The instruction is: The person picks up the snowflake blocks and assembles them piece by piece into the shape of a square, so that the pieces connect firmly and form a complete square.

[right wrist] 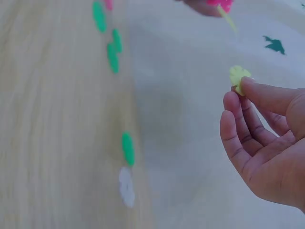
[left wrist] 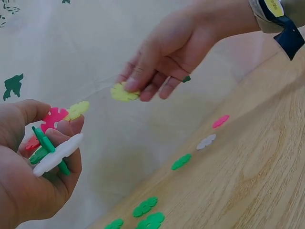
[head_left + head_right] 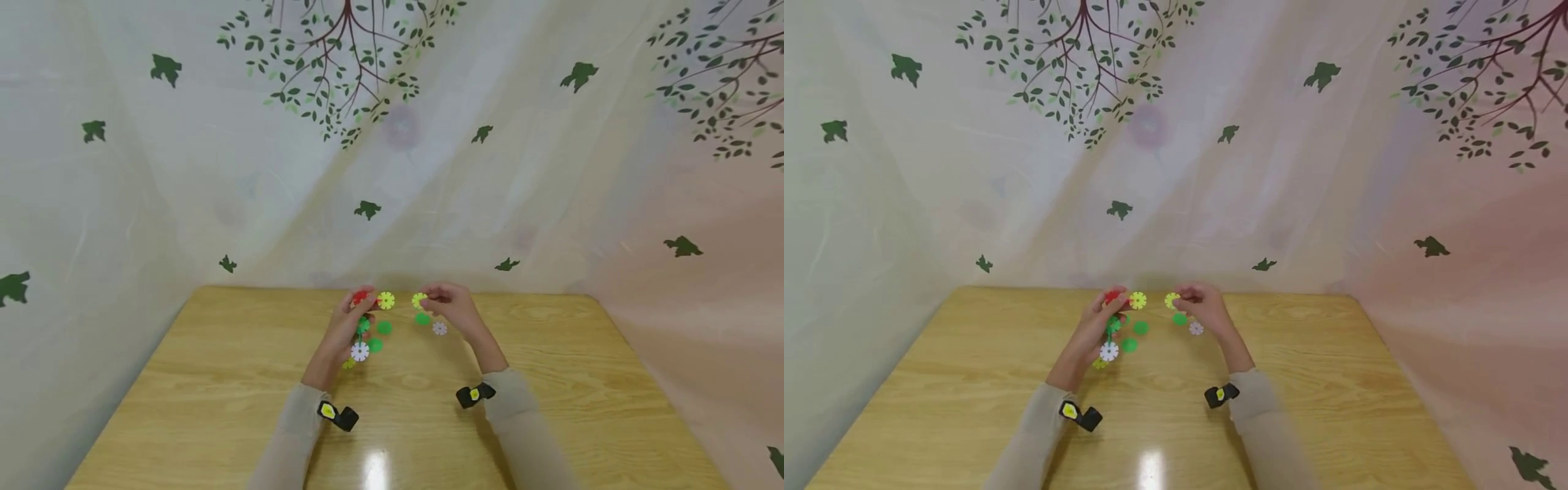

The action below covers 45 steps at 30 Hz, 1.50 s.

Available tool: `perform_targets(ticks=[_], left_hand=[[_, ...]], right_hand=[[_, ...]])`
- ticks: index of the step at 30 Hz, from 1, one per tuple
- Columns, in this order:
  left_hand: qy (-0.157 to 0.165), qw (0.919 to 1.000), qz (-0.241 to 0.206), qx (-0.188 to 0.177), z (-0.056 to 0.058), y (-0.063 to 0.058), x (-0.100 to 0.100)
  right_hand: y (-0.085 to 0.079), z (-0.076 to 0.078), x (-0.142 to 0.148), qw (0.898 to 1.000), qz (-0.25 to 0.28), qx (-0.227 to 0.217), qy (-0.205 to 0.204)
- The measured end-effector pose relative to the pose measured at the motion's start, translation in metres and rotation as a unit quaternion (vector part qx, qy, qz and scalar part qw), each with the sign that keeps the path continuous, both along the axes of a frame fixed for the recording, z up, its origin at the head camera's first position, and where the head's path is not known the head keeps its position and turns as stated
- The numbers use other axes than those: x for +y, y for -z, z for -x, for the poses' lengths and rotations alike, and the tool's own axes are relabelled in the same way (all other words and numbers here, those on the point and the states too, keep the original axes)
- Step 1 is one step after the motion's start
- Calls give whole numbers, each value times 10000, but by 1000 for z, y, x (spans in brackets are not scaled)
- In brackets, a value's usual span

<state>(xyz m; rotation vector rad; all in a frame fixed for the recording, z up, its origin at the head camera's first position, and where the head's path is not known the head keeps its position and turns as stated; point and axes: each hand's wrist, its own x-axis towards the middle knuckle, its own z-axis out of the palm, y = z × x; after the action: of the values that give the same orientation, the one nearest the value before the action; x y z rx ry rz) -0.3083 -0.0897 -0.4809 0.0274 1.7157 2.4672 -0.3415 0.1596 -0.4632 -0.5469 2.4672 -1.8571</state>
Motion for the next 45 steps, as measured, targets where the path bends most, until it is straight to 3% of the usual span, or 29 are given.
perform_targets(ticks=[5,21,29,37,45], left_hand=[[-68,9999,-119,-24,0,1,0],[-87,9999,-56,126,-1,0,-1],[-86,9998,-108,137,1,2,0],[-21,9999,-87,146,3,0,5],[31,10000,6,82,0,4,6]], right_hand=[[-6,-2,-20,9988,470,115,83],[10,-5,-43,9928,987,626,272],[7,-5,-45,9931,787,717,497],[-24,-23,-47,9937,421,914,499],[-21,-26,-45,9949,202,844,518]])
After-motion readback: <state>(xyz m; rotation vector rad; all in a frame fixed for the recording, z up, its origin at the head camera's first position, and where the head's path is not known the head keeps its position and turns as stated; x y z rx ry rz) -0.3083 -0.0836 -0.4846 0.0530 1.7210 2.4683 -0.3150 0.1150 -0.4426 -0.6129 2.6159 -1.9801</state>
